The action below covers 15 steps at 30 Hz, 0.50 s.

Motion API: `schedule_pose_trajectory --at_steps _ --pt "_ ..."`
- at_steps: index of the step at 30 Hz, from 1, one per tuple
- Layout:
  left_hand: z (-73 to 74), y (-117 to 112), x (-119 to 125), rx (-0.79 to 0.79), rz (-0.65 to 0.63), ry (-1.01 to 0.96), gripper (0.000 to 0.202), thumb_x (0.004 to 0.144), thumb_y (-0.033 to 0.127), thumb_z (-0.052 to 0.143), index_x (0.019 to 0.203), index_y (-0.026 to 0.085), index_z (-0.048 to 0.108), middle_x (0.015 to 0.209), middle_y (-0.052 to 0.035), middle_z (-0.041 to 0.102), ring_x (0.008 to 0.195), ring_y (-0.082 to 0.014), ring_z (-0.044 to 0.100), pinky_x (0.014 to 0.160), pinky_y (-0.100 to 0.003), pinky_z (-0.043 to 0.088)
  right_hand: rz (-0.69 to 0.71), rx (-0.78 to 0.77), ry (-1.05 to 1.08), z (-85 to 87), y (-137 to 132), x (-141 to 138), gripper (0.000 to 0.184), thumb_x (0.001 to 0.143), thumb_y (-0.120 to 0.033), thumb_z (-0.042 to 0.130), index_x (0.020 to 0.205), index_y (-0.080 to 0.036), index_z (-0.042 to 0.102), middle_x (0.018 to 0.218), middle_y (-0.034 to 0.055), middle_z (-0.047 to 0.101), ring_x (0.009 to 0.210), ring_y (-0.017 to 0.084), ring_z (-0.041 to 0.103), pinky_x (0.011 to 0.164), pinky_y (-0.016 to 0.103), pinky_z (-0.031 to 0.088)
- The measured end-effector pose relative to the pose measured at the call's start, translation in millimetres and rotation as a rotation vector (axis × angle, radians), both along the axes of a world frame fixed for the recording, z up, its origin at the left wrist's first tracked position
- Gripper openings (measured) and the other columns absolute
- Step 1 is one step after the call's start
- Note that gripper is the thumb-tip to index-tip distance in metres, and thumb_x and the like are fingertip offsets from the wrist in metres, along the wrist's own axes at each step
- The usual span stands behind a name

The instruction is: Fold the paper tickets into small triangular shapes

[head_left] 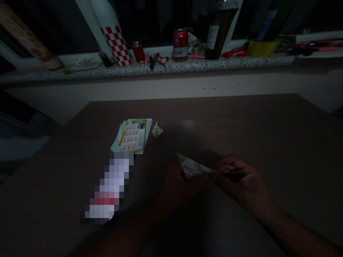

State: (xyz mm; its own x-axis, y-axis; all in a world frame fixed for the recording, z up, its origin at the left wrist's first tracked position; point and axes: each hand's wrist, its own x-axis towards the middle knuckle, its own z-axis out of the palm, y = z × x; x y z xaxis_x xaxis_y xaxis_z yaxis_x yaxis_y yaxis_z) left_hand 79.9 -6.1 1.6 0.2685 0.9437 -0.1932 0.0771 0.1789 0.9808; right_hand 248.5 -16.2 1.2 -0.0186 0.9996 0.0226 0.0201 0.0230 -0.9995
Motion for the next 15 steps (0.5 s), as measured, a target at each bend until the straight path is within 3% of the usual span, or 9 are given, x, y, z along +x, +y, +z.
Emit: schedule_pose_trajectory --at_steps 9,15 --pt "0.8 -1 6 0.012 0.182 0.067 0.016 0.063 0.026 0.071 0.060 0.015 0.061 0.058 0.0002 0.063 0.049 -0.0100 0.052 0.043 -0.019 0.039 -0.002 0.002 0.059 -3.6 -3 -8 0.022 0.069 -0.017 0.074 0.089 -0.021 0.065 0.073 0.0025 0.072 0.064 0.014 0.067 0.057 0.022 0.054" --pt "7.4 -3 10 0.002 0.180 0.025 0.012 0.063 0.025 0.069 0.060 0.016 0.062 0.057 0.0010 0.063 0.047 -0.0093 0.050 0.043 -0.019 0.038 -0.046 0.002 0.119 -7.2 -2 -11 0.024 0.067 -0.015 0.074 0.088 -0.021 0.064 0.071 0.0003 0.067 0.062 0.012 0.064 0.054 0.020 0.051"
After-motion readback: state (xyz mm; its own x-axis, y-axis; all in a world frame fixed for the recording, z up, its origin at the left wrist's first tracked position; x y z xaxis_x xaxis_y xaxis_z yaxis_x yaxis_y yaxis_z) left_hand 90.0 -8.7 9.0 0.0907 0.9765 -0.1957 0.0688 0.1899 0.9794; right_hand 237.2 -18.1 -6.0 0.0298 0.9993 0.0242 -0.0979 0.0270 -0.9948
